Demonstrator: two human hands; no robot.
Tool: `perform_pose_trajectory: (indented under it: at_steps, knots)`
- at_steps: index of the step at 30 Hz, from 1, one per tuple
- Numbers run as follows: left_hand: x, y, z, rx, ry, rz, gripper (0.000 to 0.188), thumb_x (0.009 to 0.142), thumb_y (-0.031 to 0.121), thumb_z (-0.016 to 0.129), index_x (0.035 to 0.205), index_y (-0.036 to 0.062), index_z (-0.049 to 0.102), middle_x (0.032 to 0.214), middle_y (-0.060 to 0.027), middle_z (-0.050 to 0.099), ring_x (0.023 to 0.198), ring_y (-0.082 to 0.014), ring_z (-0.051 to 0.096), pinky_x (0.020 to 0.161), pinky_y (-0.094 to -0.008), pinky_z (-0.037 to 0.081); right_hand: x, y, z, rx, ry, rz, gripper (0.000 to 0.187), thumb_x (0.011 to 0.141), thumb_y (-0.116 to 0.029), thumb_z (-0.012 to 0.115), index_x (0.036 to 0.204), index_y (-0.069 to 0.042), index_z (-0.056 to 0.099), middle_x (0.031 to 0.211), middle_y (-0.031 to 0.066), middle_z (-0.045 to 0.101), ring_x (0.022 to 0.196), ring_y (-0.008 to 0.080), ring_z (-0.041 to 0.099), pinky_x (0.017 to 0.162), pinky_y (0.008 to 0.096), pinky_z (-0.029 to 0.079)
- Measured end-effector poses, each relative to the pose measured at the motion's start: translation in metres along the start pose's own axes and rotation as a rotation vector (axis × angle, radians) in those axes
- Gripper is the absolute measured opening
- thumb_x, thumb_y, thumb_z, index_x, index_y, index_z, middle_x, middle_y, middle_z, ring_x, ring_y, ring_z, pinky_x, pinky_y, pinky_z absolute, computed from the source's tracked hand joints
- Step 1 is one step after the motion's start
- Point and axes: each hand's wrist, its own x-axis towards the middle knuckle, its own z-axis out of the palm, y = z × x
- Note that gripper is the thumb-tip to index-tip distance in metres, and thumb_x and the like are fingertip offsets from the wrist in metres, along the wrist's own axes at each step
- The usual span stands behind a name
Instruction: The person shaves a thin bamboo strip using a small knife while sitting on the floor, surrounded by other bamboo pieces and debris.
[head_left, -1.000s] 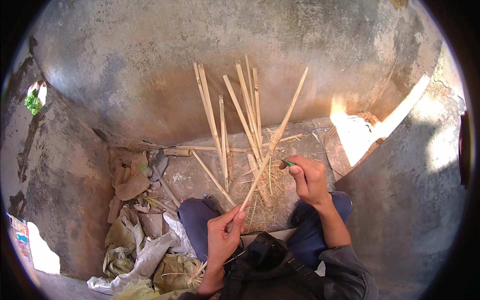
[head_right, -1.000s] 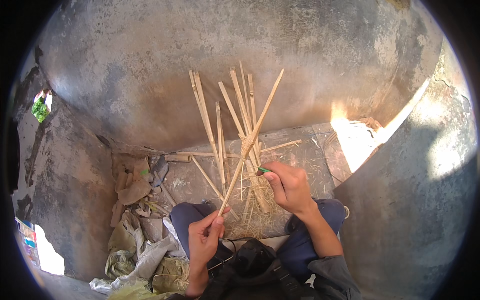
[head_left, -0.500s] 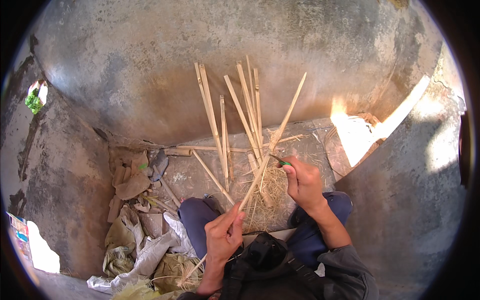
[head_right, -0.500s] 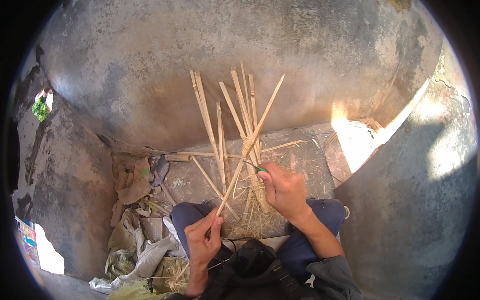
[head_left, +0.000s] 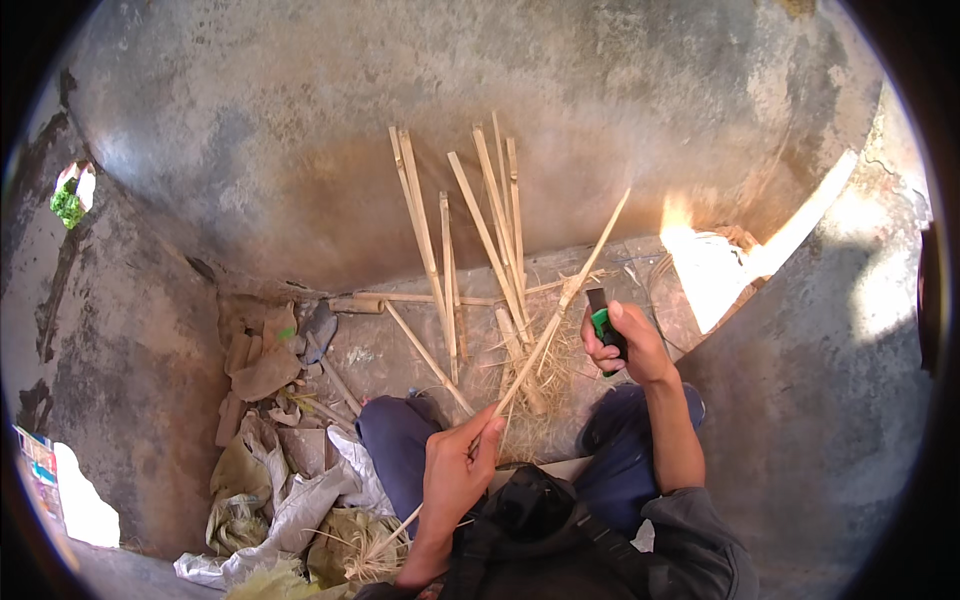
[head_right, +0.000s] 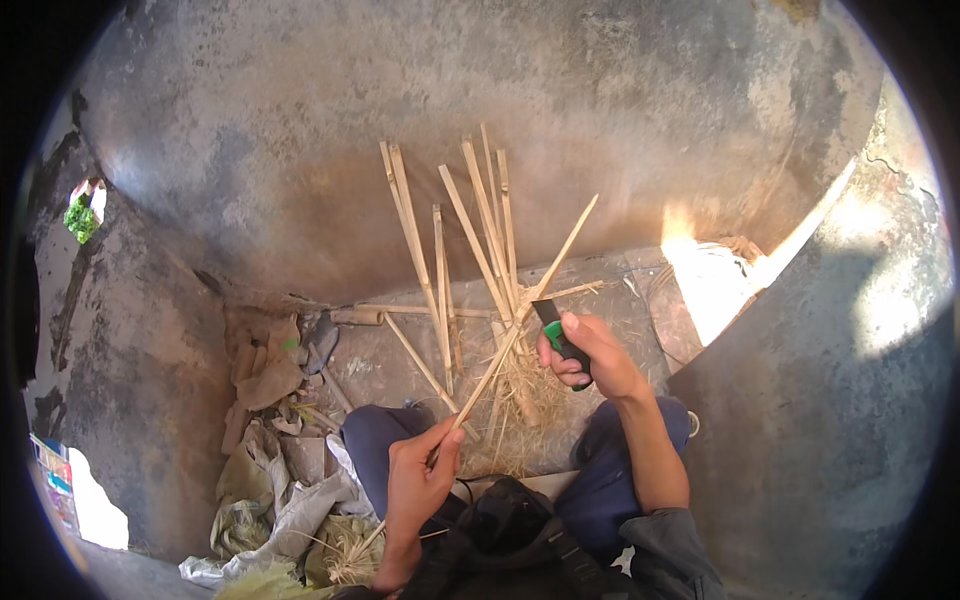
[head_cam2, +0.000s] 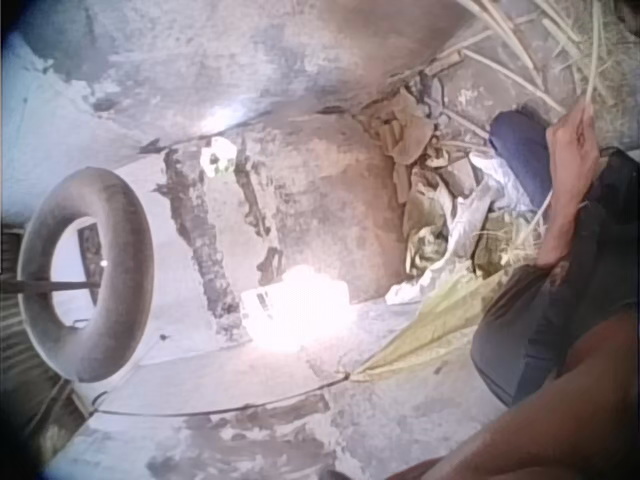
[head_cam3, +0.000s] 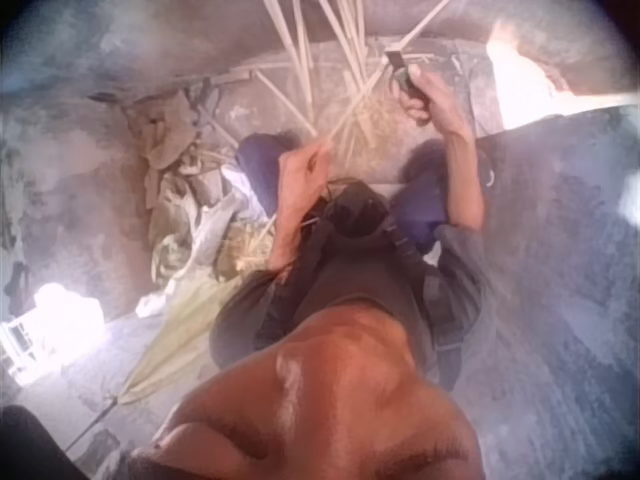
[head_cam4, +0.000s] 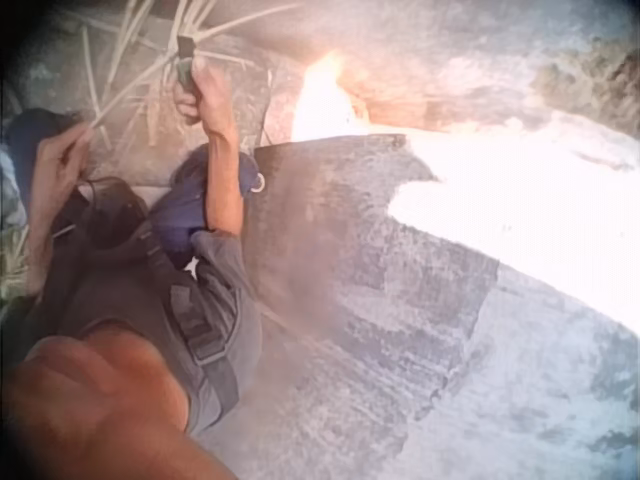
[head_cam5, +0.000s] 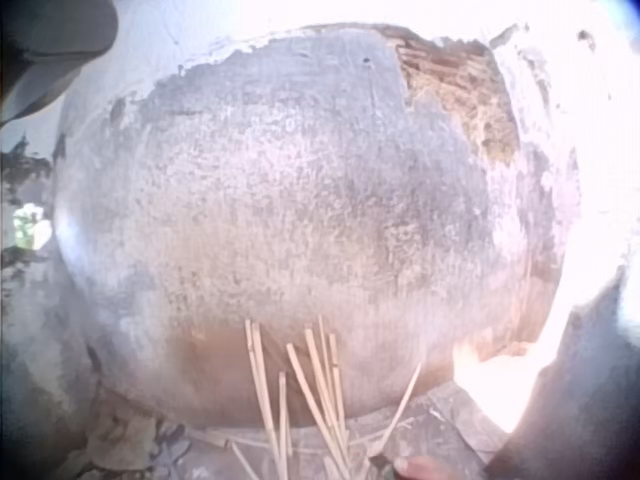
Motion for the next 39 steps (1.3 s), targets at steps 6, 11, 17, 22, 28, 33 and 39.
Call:
perform_pose_trajectory:
  at_steps: [6, 11, 17, 22, 28, 33, 39]
  knots:
    - [0.003, -0.007, 0.006, -0.002, 0.096, -0.016, 0.030, 0.105, 0.012, 0.075, 0.132, -0.0005, 0.078, 0.078, -0.0164, 0.074, 0.057, -0.0107, 0.055, 0.054, -0.0297, 0.045, 0.014, 0.023, 0.028, -0.565, 0.467, -0.540, 0.036, 0.103, -0.034, 0.077, 0.112, 0.000, 0.070, 0.079, -0.0007, 0.064, 0.060, 0.0027, 0.045, 0.056, 0.0216, 0.033]
    - [0.003, 0.001, 0.011, 0.048, 0.161, 0.075, 0.031, 0.103, 0.009, 0.077, 0.132, 0.0012, 0.078, 0.081, -0.0145, 0.073, 0.059, -0.0107, 0.055, 0.053, -0.0300, 0.044, 0.018, 0.030, 0.051, -0.543, 0.541, -0.281, 0.033, 0.096, -0.024, 0.087, 0.113, 0.000, 0.071, 0.085, 0.0009, 0.075, 0.060, -0.0005, 0.047, 0.056, 0.0222, 0.035]
    - [0.004, 0.006, 0.008, 0.092, 0.145, 0.066, 0.031, 0.102, 0.008, 0.078, 0.132, 0.0021, 0.079, 0.078, -0.0131, 0.071, 0.057, -0.0120, 0.051, 0.052, -0.0315, 0.043, 0.023, 0.040, 0.043, -0.360, 0.466, -0.368, 0.015, 0.105, -0.011, 0.075, 0.106, 0.003, 0.072, 0.083, 0.0028, 0.075, 0.067, 0.0064, 0.059, 0.065, 0.0256, 0.046]
    - [0.004, -0.001, 0.009, 0.025, 0.139, 0.071, 0.029, 0.103, 0.009, 0.078, 0.130, -0.0006, 0.078, 0.083, -0.0164, 0.075, 0.058, -0.0120, 0.055, 0.053, -0.0309, 0.044, 0.013, 0.017, 0.046, -0.520, 0.449, -0.243, 0.013, 0.106, -0.009, 0.070, 0.100, 0.003, 0.072, 0.074, 0.0006, 0.066, 0.070, 0.0067, 0.057, 0.065, 0.0282, 0.045]
    - [0.001, -0.004, 0.006, -0.042, 0.074, 0.031, 0.027, 0.105, 0.011, 0.075, 0.129, -0.0025, 0.078, 0.082, -0.0170, 0.076, 0.059, -0.0111, 0.056, 0.054, -0.0294, 0.044, 0.010, 0.025, 0.034, -0.654, 0.461, -0.349, 0.011, 0.105, -0.006, 0.066, 0.099, 0.002, 0.072, 0.071, 0.0000, 0.057, 0.069, 0.0071, 0.049, 0.063, 0.0301, 0.040]
    - [0.001, 0.000, -0.004, -0.097, -0.010, -0.005, 0.028, 0.115, 0.013, 0.059, 0.125, -0.0038, 0.079, 0.063, 0.0017, 0.056, 0.058, -0.0037, 0.046, 0.054, -0.0252, 0.035, 0.009, 0.013, 0.037, -0.686, 0.399, -0.377, 0.020, 0.105, -0.008, 0.062, 0.114, 0.001, 0.079, 0.072, -0.0025, 0.056, 0.063, 0.0064, 0.046, 0.060, 0.0287, 0.037]
    - [0.003, -0.010, -0.023, -0.239, -0.051, -0.087, 0.039, 0.121, 0.026, 0.049, 0.118, -0.0014, 0.076, 0.062, 0.0043, 0.048, 0.056, -0.0032, 0.040, 0.052, -0.0251, 0.032, 0.004, -0.016, 0.025, -0.455, 0.638, -0.248, 0.026, 0.108, -0.007, 0.062, 0.127, -0.003, 0.080, 0.098, 0.0025, 0.077, 0.075, 0.0070, 0.057, 0.069, 0.0262, 0.045]
